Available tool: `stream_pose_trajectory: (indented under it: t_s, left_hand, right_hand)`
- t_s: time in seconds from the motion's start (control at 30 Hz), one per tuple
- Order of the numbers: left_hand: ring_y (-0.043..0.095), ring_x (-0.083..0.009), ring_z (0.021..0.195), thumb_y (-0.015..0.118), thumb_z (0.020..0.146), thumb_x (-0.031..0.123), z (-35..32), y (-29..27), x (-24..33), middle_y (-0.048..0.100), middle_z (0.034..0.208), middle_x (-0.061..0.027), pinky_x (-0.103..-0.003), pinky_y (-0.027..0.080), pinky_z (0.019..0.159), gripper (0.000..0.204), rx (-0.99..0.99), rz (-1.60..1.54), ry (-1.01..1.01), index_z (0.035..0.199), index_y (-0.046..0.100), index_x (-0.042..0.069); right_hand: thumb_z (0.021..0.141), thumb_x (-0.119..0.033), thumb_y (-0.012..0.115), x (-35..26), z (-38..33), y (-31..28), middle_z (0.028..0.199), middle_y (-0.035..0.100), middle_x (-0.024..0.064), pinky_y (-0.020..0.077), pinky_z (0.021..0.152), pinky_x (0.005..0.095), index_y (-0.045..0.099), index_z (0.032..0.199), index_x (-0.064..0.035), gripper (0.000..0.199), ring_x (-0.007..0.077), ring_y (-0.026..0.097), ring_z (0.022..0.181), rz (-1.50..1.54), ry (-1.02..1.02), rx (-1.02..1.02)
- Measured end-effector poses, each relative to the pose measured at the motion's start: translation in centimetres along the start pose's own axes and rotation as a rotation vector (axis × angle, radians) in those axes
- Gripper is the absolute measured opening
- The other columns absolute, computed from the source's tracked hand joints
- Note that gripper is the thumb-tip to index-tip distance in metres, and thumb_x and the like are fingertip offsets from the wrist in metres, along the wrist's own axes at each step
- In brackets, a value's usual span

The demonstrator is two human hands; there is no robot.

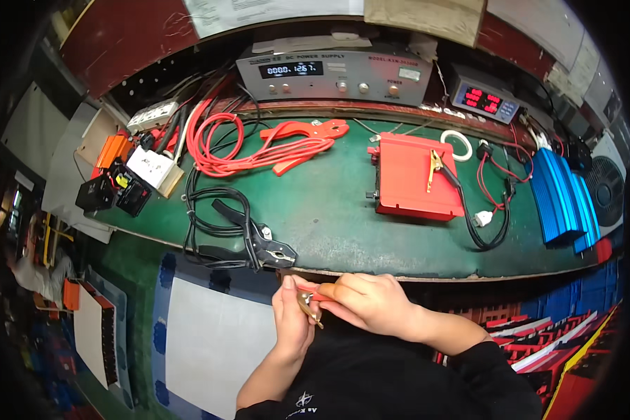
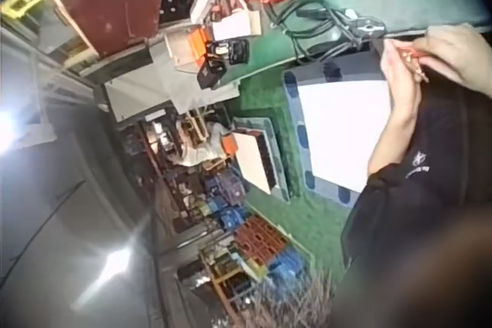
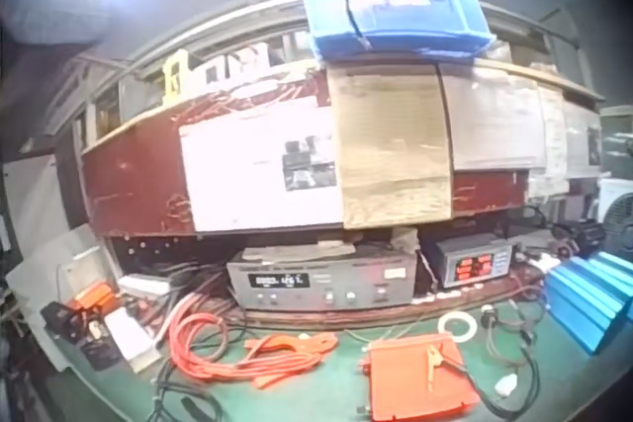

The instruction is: Testing a power inverter by connecting it to a DC power supply using jumper cables and verifying the connection.

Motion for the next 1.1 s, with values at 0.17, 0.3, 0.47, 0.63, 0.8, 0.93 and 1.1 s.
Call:
stream_pose_trajectory:
  t_s: [0.17, 0.3, 0.47, 0.63, 0.8, 0.93, 1.1]
  left_hand:
    - [0.058, -0.0108, 0.055, 0.045, 0.104, 0.051, -0.1, -2.7, 7.8, 0.066, 0.085, -0.0108, -0.021, 0.043, 0.047, 0.058, -0.018, 0.521, 0.536, 0.112, 0.062, -0.003]
    - [0.057, -0.0350, 0.112, 0.078, 0.074, 0.059, 1.9, -2.7, 16.8, 0.058, 0.127, -0.0173, -0.047, 0.046, 0.095, 0.087, -0.156, 1.626, 1.210, 0.137, 0.055, 0.004]
    - [0.030, -0.0412, 0.146, 0.084, 0.067, 0.048, 7.9, -2.6, 14.7, 0.034, 0.156, -0.0198, -0.055, 0.026, 0.119, 0.101, -0.667, 1.956, 0.836, 0.151, 0.041, 0.013]
    - [0.037, -0.0410, 0.140, 0.081, 0.071, 0.046, 10.6, -1.5, 14.7, 0.041, 0.147, -0.0200, -0.056, 0.026, 0.119, 0.095, -0.555, 1.853, 0.834, 0.149, 0.042, 0.008]
    - [0.041, -0.0402, 0.137, 0.081, 0.067, 0.059, 11.5, -2.6, 14.2, 0.045, 0.142, -0.0193, -0.057, 0.025, 0.118, 0.102, -0.277, 1.771, 1.011, 0.146, 0.045, 0.006]
    - [0.060, -0.0334, 0.111, 0.078, 0.074, 0.054, 6.4, 1.6, 14.0, 0.062, 0.117, -0.0138, -0.048, 0.045, 0.095, 0.071, -0.273, 1.507, 1.345, 0.123, 0.060, 0.006]
    - [0.059, -0.0243, 0.068, 0.076, 0.082, 0.038, 6.0, 5.4, 8.6, 0.056, 0.074, -0.0065, -0.038, 0.046, 0.064, 0.035, -0.379, 1.838, 1.010, 0.081, 0.056, 0.009]
  right_hand:
    - [0.092, -0.025, 0.071, 2.2, 1.8, -1.4, 0.079, 0.065, 0.0067, 0.0521, 0.053, 0.0368, 0.070, 0.107, -0.0109, 0.021, 0.0264, 0.066, 0.066, 0.011, 0.043, -0.136]
    - [0.095, -0.025, 0.066, 6.2, 3.4, -2.5, 0.086, 0.070, 0.0119, 0.0545, 0.065, 0.0403, 0.067, 0.105, -0.0055, 0.022, 0.0316, 0.069, 0.075, 0.049, 0.127, -0.216]
    - [0.096, -0.024, 0.065, 5.8, 6.5, -1.8, 0.087, 0.072, 0.0139, 0.0547, 0.068, 0.0388, 0.067, 0.104, -0.0039, 0.022, 0.0317, 0.070, 0.077, 0.078, 0.098, -0.324]
    - [0.099, -0.034, 0.060, 6.5, 8.7, 0.5, 0.081, 0.071, 0.0173, 0.0534, 0.069, 0.0460, 0.066, 0.100, -0.0041, 0.031, 0.0377, 0.069, 0.078, 0.081, 0.126, -0.468]
    - [0.101, -0.028, 0.058, 7.4, 9.7, 1.4, 0.086, 0.072, 0.0180, 0.0527, 0.070, 0.0416, 0.068, 0.107, -0.0018, 0.029, 0.0346, 0.070, 0.079, 0.180, 0.212, -0.481]
    - [0.103, -0.024, 0.053, 10.8, 6.7, 2.5, 0.091, 0.072, 0.0168, 0.0520, 0.075, 0.0348, 0.066, 0.118, -0.0003, 0.031, 0.0209, 0.069, 0.081, 0.460, 0.288, -0.364]
    - [0.104, -0.027, 0.053, 12.5, 4.8, 5.7, 0.094, 0.072, 0.0182, 0.0522, 0.078, 0.0365, 0.067, 0.114, 0.0026, 0.034, 0.0241, 0.069, 0.083, 0.558, 0.352, -0.433]
Point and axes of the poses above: each hand's wrist, its own z-axis towards the middle knuckle, its own y-axis out of the palm, x = y × z, the point moved 9 cm from there along z, towards the middle knuckle
